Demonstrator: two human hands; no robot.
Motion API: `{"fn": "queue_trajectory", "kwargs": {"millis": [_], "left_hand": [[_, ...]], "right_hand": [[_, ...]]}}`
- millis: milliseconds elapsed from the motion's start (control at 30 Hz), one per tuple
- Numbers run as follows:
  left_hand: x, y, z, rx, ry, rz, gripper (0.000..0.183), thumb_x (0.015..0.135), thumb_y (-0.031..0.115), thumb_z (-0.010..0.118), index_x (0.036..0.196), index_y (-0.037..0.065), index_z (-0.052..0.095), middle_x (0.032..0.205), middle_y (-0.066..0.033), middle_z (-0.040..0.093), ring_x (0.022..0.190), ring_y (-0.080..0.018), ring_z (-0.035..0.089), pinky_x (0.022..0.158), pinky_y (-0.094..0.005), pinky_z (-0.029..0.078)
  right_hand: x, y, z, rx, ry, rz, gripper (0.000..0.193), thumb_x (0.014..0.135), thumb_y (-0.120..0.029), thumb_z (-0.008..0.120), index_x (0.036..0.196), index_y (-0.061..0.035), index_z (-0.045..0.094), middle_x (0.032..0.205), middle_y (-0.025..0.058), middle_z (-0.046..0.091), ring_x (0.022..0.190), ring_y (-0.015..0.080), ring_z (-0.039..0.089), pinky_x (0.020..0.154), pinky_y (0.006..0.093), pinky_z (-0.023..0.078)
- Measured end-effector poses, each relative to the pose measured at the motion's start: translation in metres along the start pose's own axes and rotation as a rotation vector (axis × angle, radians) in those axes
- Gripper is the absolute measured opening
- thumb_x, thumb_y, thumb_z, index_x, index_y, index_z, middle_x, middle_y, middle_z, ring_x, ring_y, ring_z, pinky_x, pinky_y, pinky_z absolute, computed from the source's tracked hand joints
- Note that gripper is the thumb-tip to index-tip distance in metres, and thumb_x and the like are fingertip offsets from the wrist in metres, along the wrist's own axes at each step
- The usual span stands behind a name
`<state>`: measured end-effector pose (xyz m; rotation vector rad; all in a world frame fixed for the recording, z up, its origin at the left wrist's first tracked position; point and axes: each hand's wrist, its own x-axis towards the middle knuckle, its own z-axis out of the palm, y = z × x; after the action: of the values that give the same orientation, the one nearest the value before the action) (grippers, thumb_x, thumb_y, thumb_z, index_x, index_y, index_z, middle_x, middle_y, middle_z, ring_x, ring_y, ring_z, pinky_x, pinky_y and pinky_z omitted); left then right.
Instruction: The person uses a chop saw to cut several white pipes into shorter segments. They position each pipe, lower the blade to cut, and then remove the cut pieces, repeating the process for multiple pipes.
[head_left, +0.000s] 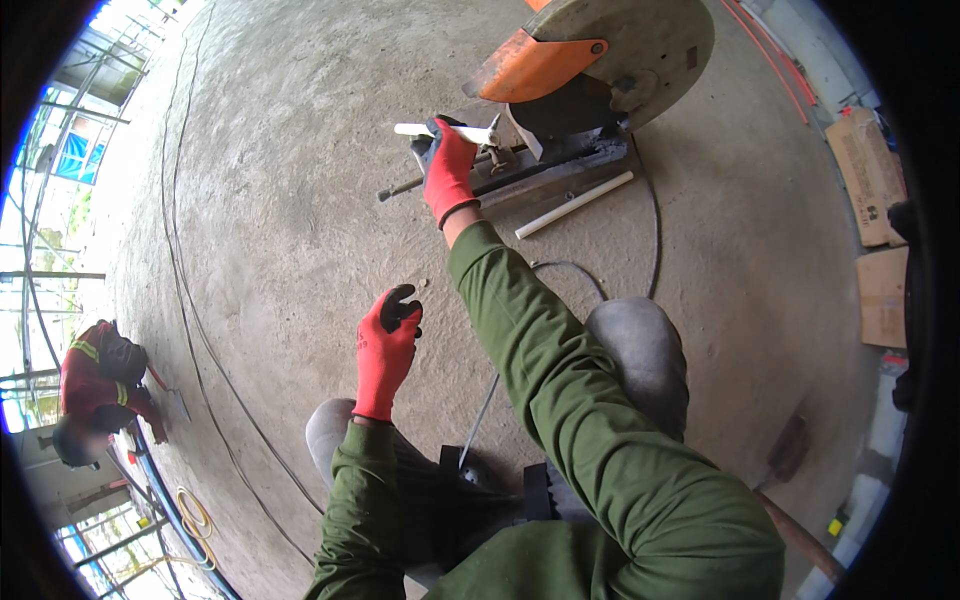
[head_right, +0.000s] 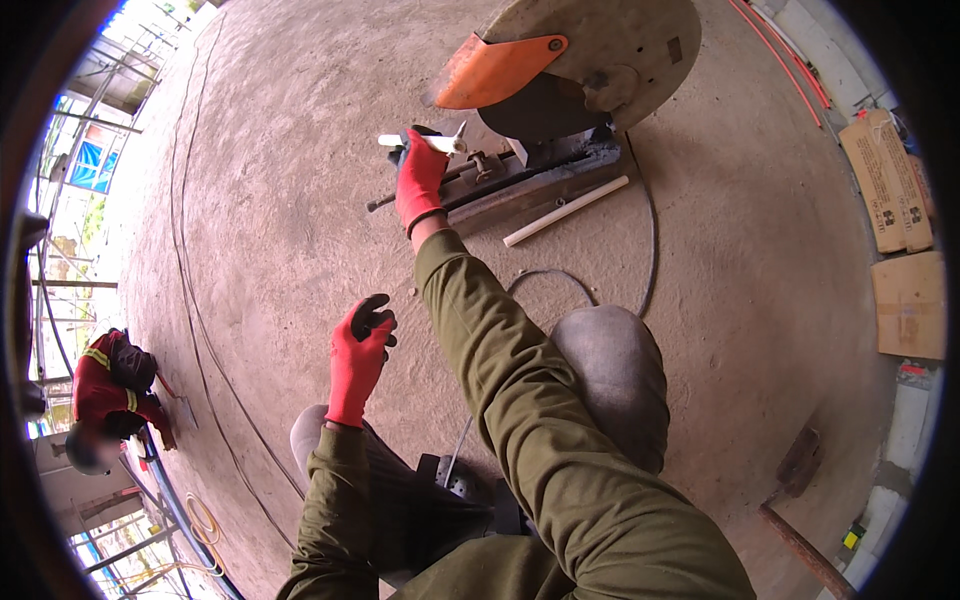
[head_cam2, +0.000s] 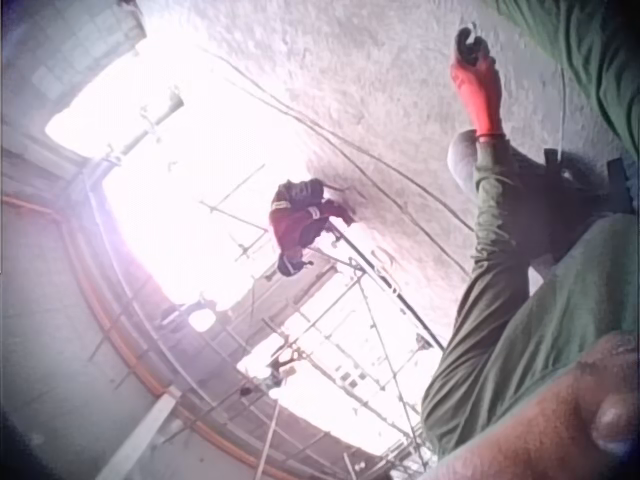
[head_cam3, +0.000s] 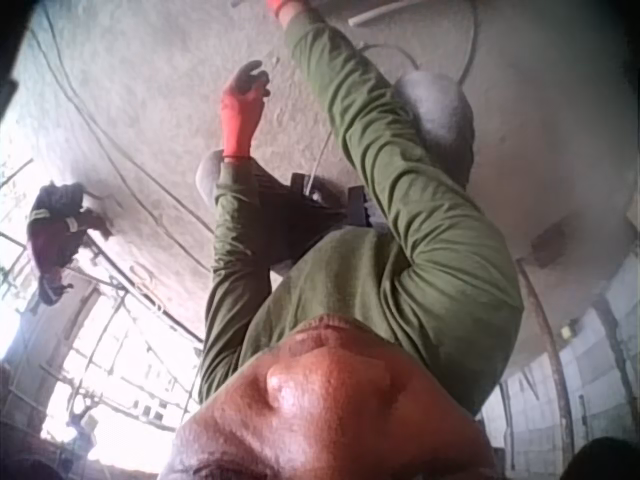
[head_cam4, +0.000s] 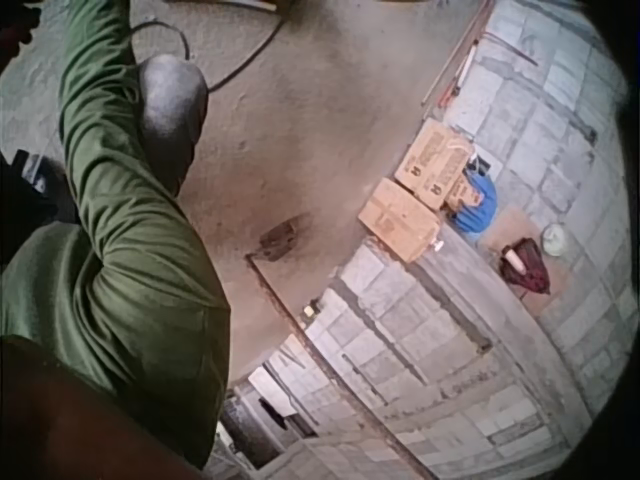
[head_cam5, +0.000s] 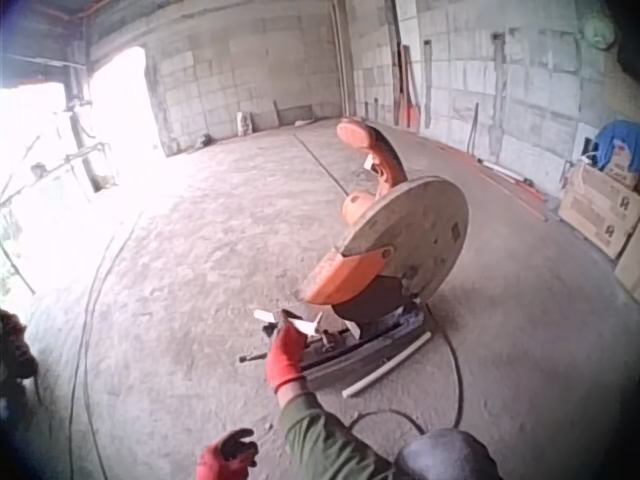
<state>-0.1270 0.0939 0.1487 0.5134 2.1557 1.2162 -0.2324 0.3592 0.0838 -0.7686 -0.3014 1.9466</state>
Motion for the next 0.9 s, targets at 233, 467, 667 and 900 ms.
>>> {"fn": "queue_trajectory", "kwargs": {"millis": [233, 467, 667, 900], "left_hand": [[0.000, 0.002, 0.001, 0.006, -0.008, -0.009, 0.035, 0.096, 0.013, 0.067, 0.129, 0.005, 0.067, 0.097, -0.0066, 0.075, 0.073, -0.0109, 0.066, 0.064, -0.0271, 0.052], [0.003, 0.001, 0.002, 0.019, -0.008, -0.015, 0.035, 0.096, 0.013, 0.068, 0.129, 0.004, 0.067, 0.096, -0.0070, 0.075, 0.073, -0.0110, 0.066, 0.065, -0.0275, 0.052], [0.003, 0.000, 0.003, 0.030, -0.012, -0.011, 0.034, 0.096, 0.014, 0.069, 0.129, 0.004, 0.067, 0.096, -0.0072, 0.075, 0.072, -0.0112, 0.066, 0.065, -0.0276, 0.052], [0.003, 0.000, 0.002, 0.029, -0.006, -0.010, 0.034, 0.095, 0.013, 0.068, 0.128, 0.004, 0.067, 0.096, -0.0068, 0.075, 0.072, -0.0108, 0.066, 0.064, -0.0274, 0.052]], "right_hand": [[0.023, -0.001, -0.014, 0.201, -0.162, 0.187, 0.011, 0.092, -0.016, 0.067, 0.100, -0.0104, 0.064, 0.091, 0.0091, 0.068, 0.072, 0.0238, 0.066, 0.065, 0.0365, 0.059], [0.017, -0.016, -0.011, 0.359, -0.226, 0.246, 0.015, 0.093, -0.017, 0.065, 0.105, -0.0079, 0.065, 0.099, 0.0140, 0.072, 0.076, 0.0286, 0.070, 0.069, 0.0417, 0.062], [0.013, -0.020, -0.007, 0.399, -0.279, 0.265, 0.016, 0.096, -0.019, 0.064, 0.107, -0.0068, 0.063, 0.102, 0.0154, 0.072, 0.076, 0.0301, 0.071, 0.072, 0.0452, 0.064], [0.018, -0.014, -0.010, 0.364, -0.304, 0.274, 0.022, 0.100, -0.023, 0.063, 0.110, -0.0026, 0.063, 0.103, 0.0169, 0.071, 0.079, 0.0303, 0.072, 0.074, 0.0446, 0.065]]}}
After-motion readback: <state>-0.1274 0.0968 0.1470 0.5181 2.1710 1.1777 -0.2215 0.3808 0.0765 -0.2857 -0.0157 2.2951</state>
